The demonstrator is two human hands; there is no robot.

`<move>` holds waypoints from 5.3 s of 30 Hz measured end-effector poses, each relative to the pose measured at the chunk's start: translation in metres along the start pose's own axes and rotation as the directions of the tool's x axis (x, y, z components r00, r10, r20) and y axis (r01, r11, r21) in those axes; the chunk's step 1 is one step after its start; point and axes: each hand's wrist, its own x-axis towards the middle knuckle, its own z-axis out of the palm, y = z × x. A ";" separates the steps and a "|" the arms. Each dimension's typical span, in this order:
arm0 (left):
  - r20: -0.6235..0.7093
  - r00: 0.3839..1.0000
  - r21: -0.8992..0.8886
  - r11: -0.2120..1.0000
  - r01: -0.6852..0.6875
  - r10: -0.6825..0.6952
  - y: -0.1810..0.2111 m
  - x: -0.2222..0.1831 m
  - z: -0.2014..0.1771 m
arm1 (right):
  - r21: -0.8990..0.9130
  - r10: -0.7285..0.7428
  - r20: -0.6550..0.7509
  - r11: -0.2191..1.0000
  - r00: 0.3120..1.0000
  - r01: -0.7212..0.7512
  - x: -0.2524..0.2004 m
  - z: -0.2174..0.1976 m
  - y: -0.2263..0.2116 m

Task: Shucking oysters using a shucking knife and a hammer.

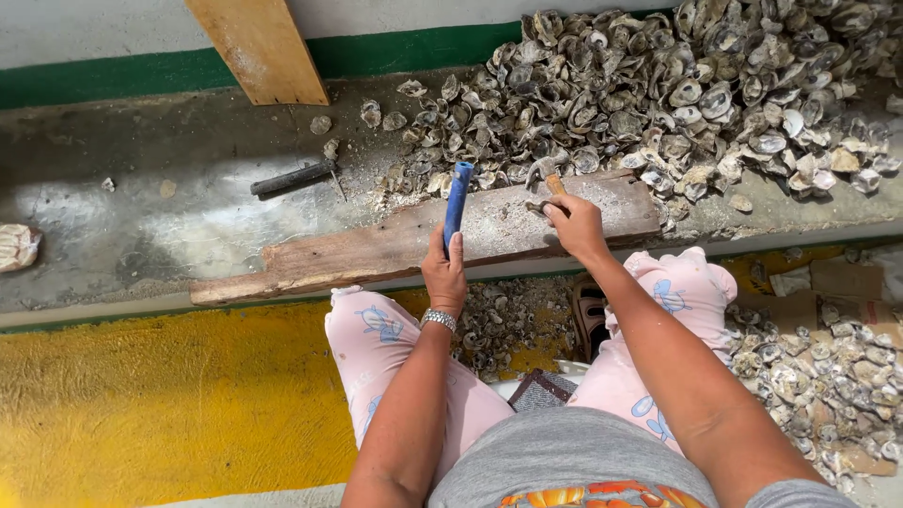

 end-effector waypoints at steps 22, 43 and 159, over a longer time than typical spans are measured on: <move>-0.342 0.913 -0.243 0.959 0.143 -0.223 -0.050 0.023 0.006 | -0.287 -0.106 -0.332 0.958 0.937 0.007 -0.090 -0.209 0.097; -0.269 0.855 -0.449 0.843 0.297 -0.444 -0.011 0.021 0.000 | -0.239 -0.238 0.127 0.935 0.963 0.262 0.014 -0.050 -0.069; 0.303 0.950 0.440 0.895 -0.070 -0.075 0.023 -0.006 0.005 | -0.477 -0.205 0.214 0.831 0.955 0.285 -0.053 -0.054 -0.111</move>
